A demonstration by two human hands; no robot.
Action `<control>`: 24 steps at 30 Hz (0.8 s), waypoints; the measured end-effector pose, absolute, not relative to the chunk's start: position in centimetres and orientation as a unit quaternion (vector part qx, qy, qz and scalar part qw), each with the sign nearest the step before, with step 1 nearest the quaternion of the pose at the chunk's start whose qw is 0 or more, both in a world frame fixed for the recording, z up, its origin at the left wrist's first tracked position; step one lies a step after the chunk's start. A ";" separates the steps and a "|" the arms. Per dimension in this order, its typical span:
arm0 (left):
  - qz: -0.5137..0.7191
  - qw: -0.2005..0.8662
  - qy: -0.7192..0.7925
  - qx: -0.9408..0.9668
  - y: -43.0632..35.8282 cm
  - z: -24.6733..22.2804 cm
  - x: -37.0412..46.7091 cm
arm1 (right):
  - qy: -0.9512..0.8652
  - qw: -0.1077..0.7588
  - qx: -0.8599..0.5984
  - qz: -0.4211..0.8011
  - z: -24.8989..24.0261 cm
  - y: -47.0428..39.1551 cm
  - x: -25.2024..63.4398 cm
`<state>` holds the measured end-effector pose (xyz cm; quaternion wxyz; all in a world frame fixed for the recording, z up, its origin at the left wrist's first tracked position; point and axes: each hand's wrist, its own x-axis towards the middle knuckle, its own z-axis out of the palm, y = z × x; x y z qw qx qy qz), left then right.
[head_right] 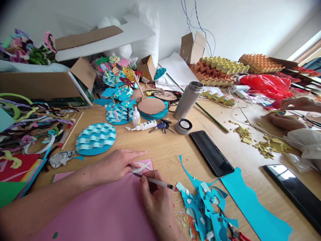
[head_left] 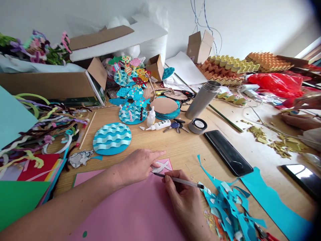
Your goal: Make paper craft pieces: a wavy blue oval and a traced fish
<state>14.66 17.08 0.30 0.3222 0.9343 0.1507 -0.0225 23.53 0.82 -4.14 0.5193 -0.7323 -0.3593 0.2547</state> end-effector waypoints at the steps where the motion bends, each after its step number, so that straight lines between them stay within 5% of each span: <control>1: -0.023 0.321 0.151 0.935 17.1 0.3 14.7 | -0.359 0.519 -0.733 0.255 -4.1 0.8 23.5; 24: -0.023 0.331 0.152 0.931 16.9 0.8 14.7 | -0.351 0.519 -0.740 0.245 -3.7 0.9 23.7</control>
